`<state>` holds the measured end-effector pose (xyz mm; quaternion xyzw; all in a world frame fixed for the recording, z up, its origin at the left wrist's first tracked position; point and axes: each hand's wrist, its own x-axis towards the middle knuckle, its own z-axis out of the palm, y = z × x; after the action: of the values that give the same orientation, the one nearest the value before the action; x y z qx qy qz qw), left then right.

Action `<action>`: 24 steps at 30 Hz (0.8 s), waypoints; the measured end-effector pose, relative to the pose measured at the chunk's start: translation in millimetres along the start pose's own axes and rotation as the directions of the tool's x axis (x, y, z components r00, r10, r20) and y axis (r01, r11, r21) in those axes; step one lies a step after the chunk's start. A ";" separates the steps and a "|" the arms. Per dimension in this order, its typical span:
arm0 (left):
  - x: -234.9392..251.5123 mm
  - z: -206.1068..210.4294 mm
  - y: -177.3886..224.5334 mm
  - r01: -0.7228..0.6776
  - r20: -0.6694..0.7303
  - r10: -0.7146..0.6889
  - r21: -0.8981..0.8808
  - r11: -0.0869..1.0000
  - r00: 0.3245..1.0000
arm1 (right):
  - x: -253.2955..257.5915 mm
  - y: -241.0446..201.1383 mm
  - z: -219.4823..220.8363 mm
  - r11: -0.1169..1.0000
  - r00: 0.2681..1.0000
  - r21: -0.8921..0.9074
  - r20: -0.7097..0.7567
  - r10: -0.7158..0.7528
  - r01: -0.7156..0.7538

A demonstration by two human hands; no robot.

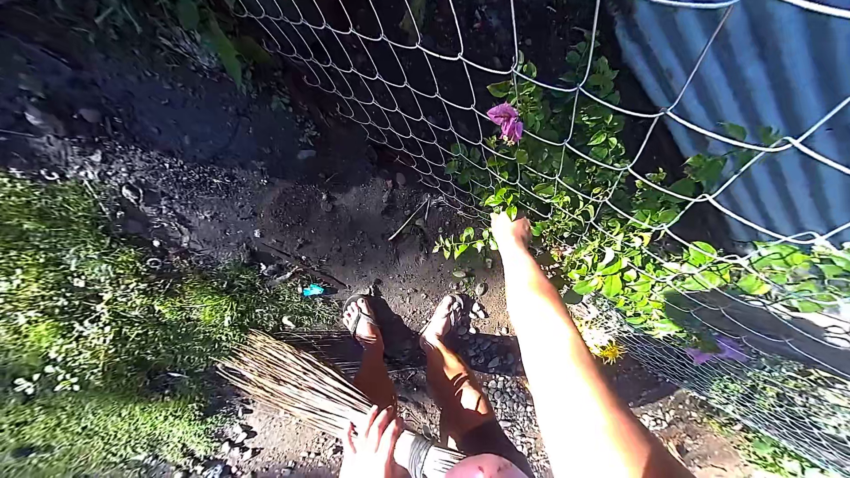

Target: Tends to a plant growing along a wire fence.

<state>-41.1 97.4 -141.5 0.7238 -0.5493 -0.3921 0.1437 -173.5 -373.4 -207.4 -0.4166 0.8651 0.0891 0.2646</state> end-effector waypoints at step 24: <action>3.1 -6.3 -1.9 -0.012 0.008 0.012 -0.011 1.000 1.000 | 2.2 18.1 7.2 0.942 0.988 -0.298 0.033 -0.153 0.156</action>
<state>-35.0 93.9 -139.9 0.7181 -0.5521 -0.3972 0.1476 -185.8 -360.7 -215.8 -0.5180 0.8051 0.2001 0.2086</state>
